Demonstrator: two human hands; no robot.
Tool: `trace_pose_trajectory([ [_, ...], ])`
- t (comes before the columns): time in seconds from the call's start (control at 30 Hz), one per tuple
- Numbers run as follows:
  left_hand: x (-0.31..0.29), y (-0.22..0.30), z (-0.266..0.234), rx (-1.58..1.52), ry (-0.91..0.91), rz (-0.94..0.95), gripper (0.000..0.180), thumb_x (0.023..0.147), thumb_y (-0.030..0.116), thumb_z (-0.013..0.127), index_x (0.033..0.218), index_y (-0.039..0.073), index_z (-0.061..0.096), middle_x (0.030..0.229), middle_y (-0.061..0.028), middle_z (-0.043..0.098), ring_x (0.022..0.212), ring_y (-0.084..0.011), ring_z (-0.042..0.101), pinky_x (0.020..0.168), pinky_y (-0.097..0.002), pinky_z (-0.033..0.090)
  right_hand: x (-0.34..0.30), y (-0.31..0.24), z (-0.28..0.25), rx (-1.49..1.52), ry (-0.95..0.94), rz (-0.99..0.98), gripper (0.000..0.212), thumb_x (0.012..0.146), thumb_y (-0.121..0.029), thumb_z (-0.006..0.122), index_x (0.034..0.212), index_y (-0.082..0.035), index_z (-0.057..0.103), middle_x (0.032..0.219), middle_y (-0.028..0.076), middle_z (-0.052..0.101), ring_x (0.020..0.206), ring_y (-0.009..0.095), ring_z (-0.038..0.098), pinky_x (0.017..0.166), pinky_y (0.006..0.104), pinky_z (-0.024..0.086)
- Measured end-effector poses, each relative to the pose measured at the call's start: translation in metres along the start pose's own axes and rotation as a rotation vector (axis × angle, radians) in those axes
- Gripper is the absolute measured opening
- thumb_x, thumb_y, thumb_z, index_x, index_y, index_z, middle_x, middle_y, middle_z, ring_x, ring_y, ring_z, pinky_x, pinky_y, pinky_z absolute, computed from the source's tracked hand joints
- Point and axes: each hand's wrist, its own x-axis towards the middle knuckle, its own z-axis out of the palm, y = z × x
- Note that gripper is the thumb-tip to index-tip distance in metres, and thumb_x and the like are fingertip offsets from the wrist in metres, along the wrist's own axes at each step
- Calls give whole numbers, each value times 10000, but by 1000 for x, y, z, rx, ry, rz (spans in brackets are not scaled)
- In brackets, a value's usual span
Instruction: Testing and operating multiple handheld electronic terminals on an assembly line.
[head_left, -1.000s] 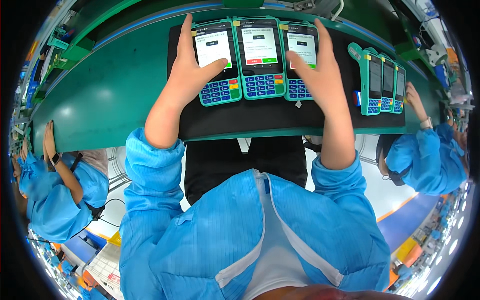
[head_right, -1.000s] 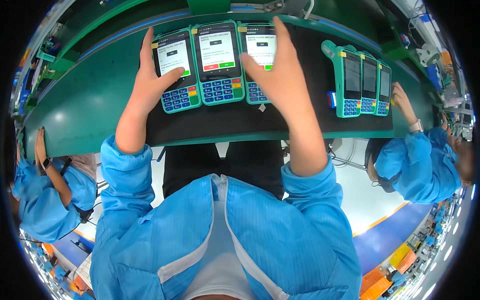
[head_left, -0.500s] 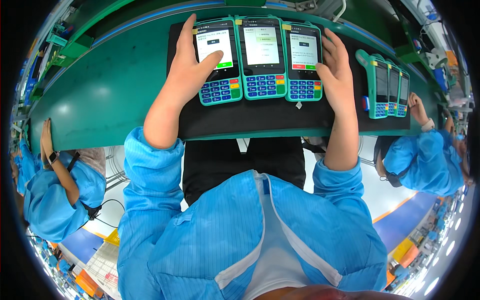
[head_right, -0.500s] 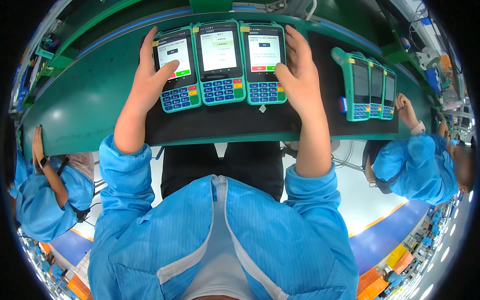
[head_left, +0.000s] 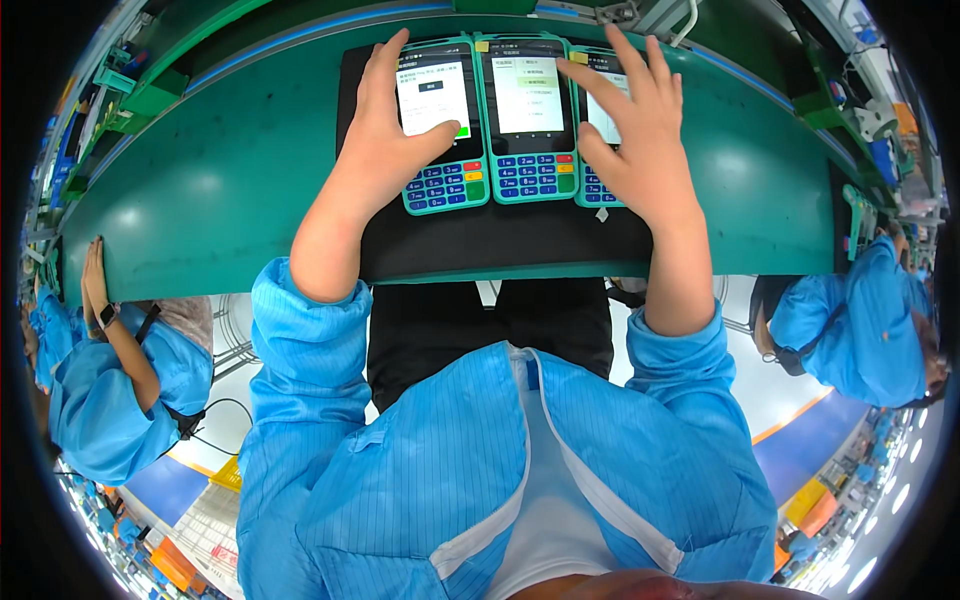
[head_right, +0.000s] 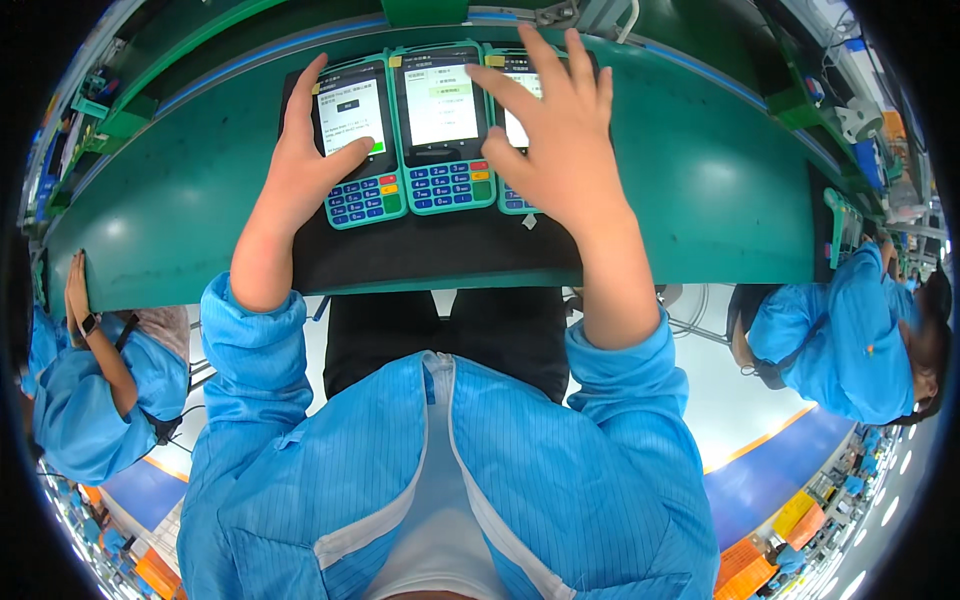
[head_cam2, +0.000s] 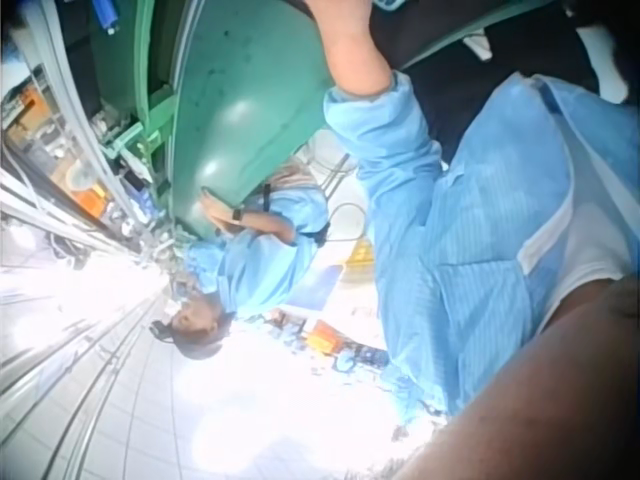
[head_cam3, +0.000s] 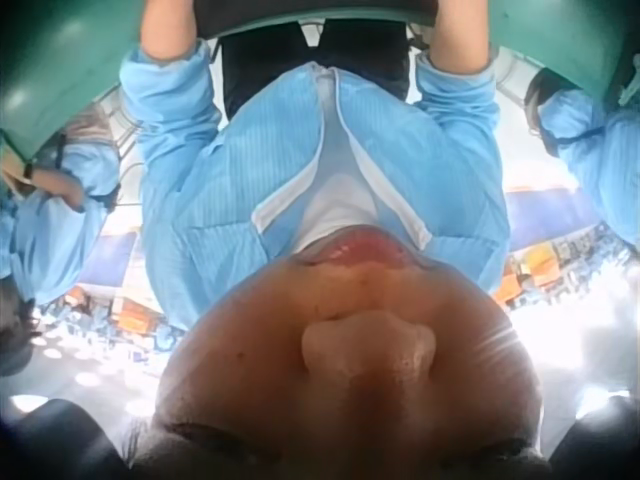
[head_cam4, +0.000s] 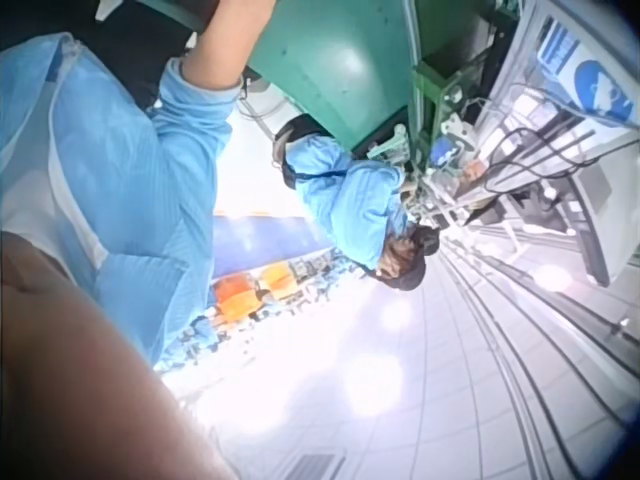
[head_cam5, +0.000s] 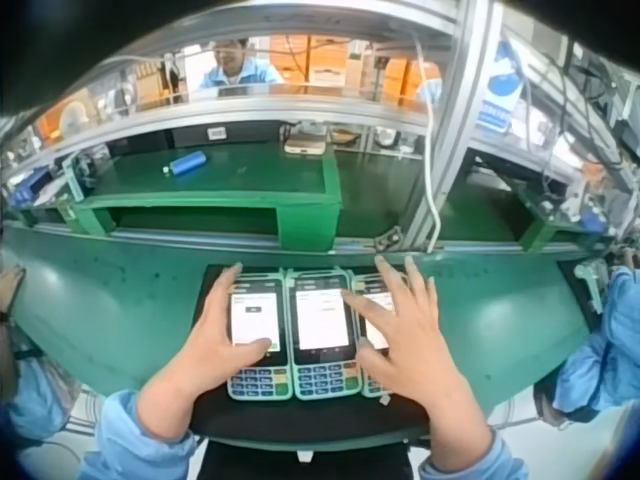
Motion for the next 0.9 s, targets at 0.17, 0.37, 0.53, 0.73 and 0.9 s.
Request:
trace_pose_trajectory([
  [0.17, 0, -3, -2, 57, -1, 16, 814, 724, 163, 668, 1407, 77, 233, 1392, -234, 288, 1257, -348, 375, 1016, -406, 356, -9, 27, -2, 155, 116, 56, 441, 710, -125, 533, 1142, -188, 598, 1374, 130, 395, 1307, 425, 260, 1056, 600, 147],
  [0.37, -2, -5, -5, -71, 11, -18, 760, 764, 170, 642, 1403, 71, 242, 1376, -226, 316, 1246, -345, 390, 1012, -397, 356, -15, 33, -9, -1, 141, 13, 386, 664, -34, 477, 985, -142, 662, 1336, 74, 474, 1316, 398, 286, 1060, 603, 121],
  [0.53, -2, -7, -4, -37, 53, -24, 713, 781, 188, 623, 1391, 68, 274, 1332, -221, 366, 1209, -339, 425, 995, -389, 370, -16, 33, -8, -25, 124, 39, 347, 667, -74, 497, 957, -157, 669, 1313, 67, 491, 1307, 395, 295, 1045, 629, 127],
  [0.73, -4, -7, -4, -79, 65, -61, 699, 779, 200, 622, 1380, 59, 293, 1309, -231, 378, 1184, -339, 441, 984, -383, 379, -13, 28, -10, -14, 160, 9, 323, 671, -109, 524, 952, -170, 672, 1300, 68, 497, 1297, 391, 305, 1035, 643, 140],
  [0.9, -4, -7, -5, -66, 82, -49, 659, 787, 197, 615, 1359, 53, 322, 1287, -224, 392, 1169, -328, 451, 974, -376, 387, -2, 9, -8, 4, 135, -51, 344, 672, -129, 545, 988, -192, 666, 1319, 65, 475, 1300, 385, 293, 1039, 635, 144],
])
